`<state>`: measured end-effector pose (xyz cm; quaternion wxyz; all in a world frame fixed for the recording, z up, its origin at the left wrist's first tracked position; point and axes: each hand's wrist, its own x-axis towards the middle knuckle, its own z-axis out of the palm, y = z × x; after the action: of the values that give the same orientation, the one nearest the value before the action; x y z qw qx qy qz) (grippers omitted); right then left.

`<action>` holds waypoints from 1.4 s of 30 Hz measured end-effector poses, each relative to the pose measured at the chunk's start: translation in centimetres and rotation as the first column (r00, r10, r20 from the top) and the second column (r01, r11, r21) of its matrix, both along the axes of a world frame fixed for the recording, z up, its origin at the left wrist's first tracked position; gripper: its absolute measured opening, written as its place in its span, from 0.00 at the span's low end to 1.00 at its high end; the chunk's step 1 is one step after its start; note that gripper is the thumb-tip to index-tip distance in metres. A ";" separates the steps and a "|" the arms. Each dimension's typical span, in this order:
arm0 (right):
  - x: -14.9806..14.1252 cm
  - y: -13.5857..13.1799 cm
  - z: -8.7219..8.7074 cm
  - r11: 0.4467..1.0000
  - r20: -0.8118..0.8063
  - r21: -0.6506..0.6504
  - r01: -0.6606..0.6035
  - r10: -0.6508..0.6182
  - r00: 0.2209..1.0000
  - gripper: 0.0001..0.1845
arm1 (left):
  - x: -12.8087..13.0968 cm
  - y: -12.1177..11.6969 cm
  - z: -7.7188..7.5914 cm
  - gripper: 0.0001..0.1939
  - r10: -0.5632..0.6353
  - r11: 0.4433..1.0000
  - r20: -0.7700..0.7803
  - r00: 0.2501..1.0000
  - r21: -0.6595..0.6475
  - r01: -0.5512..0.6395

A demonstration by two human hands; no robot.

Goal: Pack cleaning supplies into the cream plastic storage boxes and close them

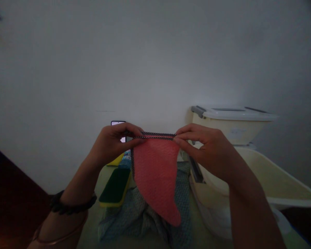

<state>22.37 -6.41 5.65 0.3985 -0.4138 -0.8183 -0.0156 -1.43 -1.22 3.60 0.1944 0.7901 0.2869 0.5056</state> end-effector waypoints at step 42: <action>-1.7 -0.9 -0.3 0.934 -0.320 -0.233 -0.271 0.190 0.928 0.05 | 3.0 -2.5 0.2 0.10 -0.204 0.968 0.057 0.977 -0.134 0.210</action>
<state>20.63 -7.30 5.34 0.4529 -0.3627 -0.7879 0.2060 1.53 -3.75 3.80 0.3071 0.7892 0.2332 0.4780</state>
